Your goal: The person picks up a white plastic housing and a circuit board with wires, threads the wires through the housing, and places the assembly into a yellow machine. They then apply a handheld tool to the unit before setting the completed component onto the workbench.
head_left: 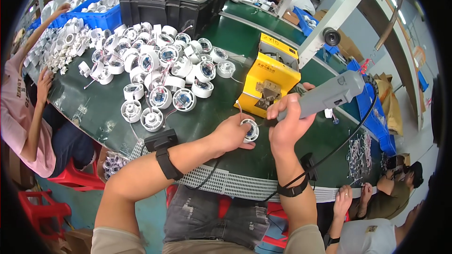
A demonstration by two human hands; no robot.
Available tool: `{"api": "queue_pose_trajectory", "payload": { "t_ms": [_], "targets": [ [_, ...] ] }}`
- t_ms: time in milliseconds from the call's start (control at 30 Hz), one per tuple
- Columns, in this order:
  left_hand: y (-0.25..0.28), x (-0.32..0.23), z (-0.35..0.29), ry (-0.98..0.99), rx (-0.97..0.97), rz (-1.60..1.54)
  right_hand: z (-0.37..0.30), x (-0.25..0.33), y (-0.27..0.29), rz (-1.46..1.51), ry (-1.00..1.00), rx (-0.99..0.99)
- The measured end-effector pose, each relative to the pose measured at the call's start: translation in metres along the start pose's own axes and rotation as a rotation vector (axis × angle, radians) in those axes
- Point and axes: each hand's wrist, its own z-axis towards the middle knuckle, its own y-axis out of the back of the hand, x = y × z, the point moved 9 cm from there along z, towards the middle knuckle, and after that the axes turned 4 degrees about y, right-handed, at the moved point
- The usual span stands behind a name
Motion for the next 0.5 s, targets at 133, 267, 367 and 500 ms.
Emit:
{"api": "queue_pose_trajectory", "payload": {
  "t_ms": [133, 267, 367, 500],
  "targets": [
    [0.0, 0.002, 0.001, -0.011, -0.005, -0.017, -0.012, -0.003, -0.002, 0.015, -0.039, 0.014],
    [-0.001, -0.001, -0.003, 0.006, -0.005, 0.016, -0.018, -0.008, -0.003, 0.025, -0.066, 0.027],
    [-0.002, -0.002, -0.004, -0.003, 0.011, 0.01, -0.02, -0.009, -0.005, 0.034, -0.068, 0.039],
    [0.001, -0.001, -0.001, -0.038, -0.006, -0.003, -0.022, -0.013, -0.009, 0.038, -0.084, 0.073]
  ]
}}
